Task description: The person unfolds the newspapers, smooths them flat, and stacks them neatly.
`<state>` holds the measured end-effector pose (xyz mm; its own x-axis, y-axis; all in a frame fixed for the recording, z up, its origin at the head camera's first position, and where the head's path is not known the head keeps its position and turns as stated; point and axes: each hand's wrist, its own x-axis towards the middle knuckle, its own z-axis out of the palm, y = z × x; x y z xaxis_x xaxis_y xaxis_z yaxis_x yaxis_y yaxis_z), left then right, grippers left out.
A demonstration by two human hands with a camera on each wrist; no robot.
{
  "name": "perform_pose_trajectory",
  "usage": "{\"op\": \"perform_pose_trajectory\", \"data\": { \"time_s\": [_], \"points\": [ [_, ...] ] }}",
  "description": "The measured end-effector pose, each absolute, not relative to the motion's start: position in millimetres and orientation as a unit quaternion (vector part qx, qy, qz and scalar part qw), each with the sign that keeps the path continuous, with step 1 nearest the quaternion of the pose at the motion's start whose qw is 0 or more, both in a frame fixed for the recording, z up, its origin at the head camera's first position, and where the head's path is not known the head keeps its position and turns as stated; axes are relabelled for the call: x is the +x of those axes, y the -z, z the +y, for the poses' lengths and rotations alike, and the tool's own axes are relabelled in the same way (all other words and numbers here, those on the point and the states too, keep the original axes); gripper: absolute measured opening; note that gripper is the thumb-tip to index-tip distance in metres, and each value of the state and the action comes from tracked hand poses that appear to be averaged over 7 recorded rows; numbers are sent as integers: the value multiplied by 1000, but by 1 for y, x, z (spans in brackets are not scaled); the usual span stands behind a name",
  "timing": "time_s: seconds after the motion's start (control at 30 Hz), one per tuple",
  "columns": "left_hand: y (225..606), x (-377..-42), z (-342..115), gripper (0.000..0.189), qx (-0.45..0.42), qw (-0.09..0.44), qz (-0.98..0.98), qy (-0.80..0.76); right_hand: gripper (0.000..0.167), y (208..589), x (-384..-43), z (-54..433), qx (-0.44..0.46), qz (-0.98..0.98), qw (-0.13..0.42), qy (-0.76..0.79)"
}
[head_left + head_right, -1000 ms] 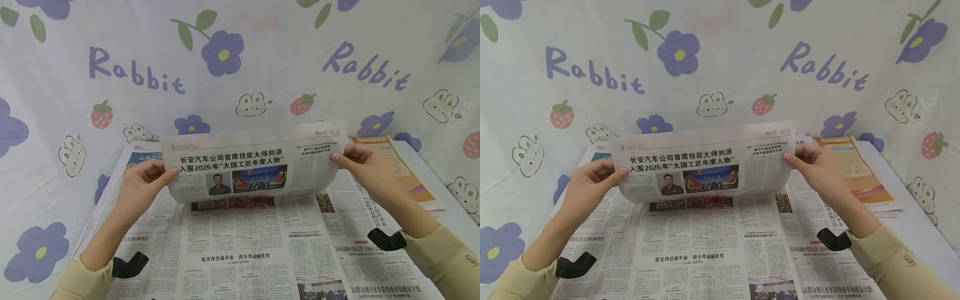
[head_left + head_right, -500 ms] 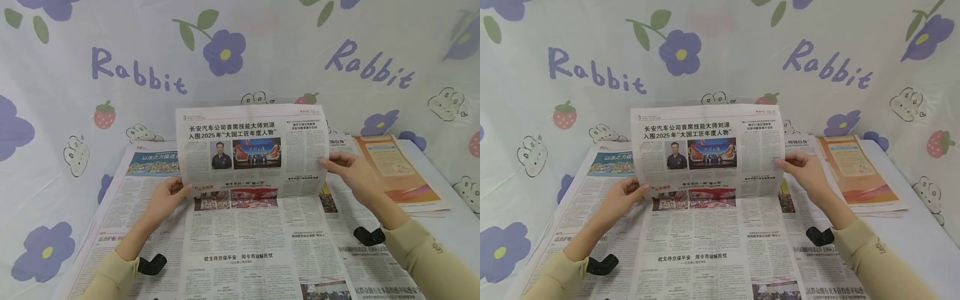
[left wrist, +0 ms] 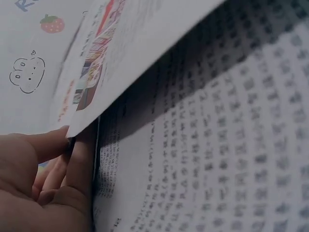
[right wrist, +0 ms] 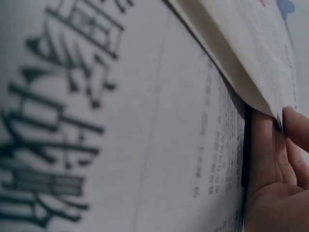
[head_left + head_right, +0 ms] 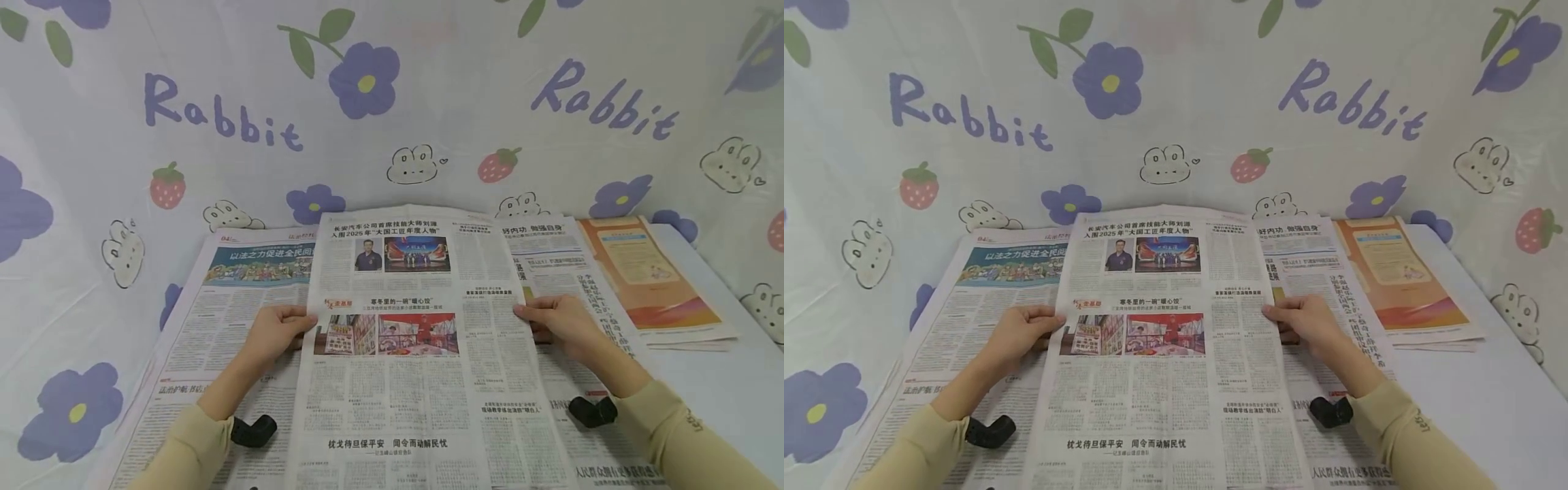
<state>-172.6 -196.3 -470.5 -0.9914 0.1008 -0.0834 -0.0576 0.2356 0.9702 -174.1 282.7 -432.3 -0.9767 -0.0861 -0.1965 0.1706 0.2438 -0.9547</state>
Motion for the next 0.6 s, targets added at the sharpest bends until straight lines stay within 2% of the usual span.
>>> {"op": "perform_pose_trajectory", "data": {
  "time_s": [0.27,0.43,0.6],
  "points": [
    [478,-181,-201,49,-4,147,712,-687,55,434,-179,290,80,722,157,669],
    [480,-185,-202,44,-25,163,699,-696,59,432,-183,290,105,713,167,673],
    [479,-188,-202,44,-44,169,701,-691,55,431,-186,288,122,706,167,677]
  ]
}}
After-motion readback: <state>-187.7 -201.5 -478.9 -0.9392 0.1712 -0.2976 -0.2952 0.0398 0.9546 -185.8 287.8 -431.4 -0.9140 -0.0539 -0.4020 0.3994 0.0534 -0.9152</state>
